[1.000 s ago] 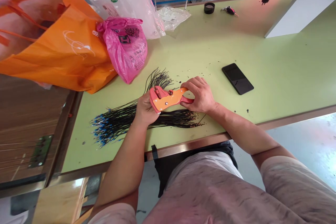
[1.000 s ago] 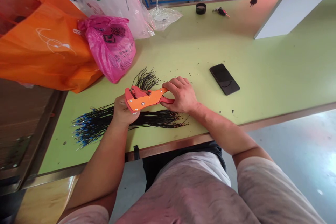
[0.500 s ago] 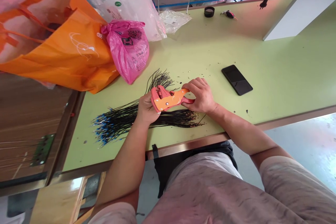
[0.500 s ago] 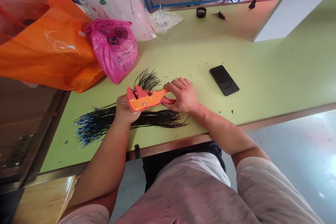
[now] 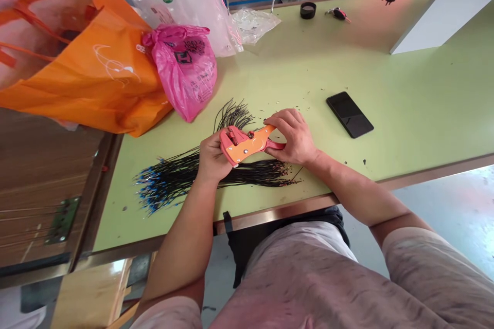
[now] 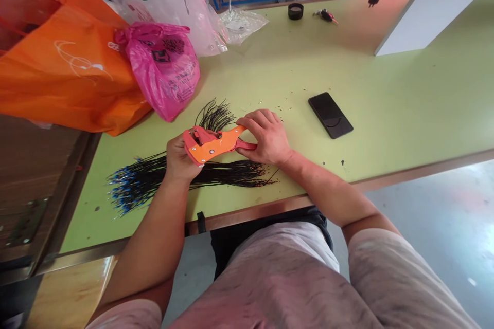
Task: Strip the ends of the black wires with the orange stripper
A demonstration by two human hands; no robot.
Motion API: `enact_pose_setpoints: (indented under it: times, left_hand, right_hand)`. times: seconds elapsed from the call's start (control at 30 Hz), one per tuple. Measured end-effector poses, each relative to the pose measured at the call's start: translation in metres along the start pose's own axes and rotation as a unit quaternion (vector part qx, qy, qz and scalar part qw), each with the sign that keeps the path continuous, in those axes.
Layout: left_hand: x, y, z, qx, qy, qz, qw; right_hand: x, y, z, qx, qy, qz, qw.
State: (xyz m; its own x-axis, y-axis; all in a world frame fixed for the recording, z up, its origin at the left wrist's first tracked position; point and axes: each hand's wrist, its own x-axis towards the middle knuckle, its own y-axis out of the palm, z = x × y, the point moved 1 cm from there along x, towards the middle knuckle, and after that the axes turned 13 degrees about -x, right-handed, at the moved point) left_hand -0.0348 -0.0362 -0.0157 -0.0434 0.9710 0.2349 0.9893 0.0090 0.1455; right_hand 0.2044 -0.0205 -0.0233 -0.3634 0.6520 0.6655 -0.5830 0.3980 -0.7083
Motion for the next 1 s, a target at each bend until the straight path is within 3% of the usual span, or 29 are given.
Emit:
enact_pose_setpoints:
  times: [0.17, 0.5, 1.0]
  left_hand:
    - [0.001, -0.001, 0.002, -0.051, -0.009, -0.022, 0.998]
    - [0.002, -0.001, 0.003, -0.122, -0.028, 0.004, 0.992]
    - [0.001, -0.001, -0.002, -0.108, -0.02, 0.002, 0.994]
  right_hand:
    - [0.0, -0.001, 0.001, 0.011, 0.025, 0.028, 0.999]
    - [0.001, -0.004, 0.005, 0.021, 0.022, 0.039, 0.999]
    - [0.001, -0.003, 0.007, -0.016, 0.024, 0.047, 0.998]
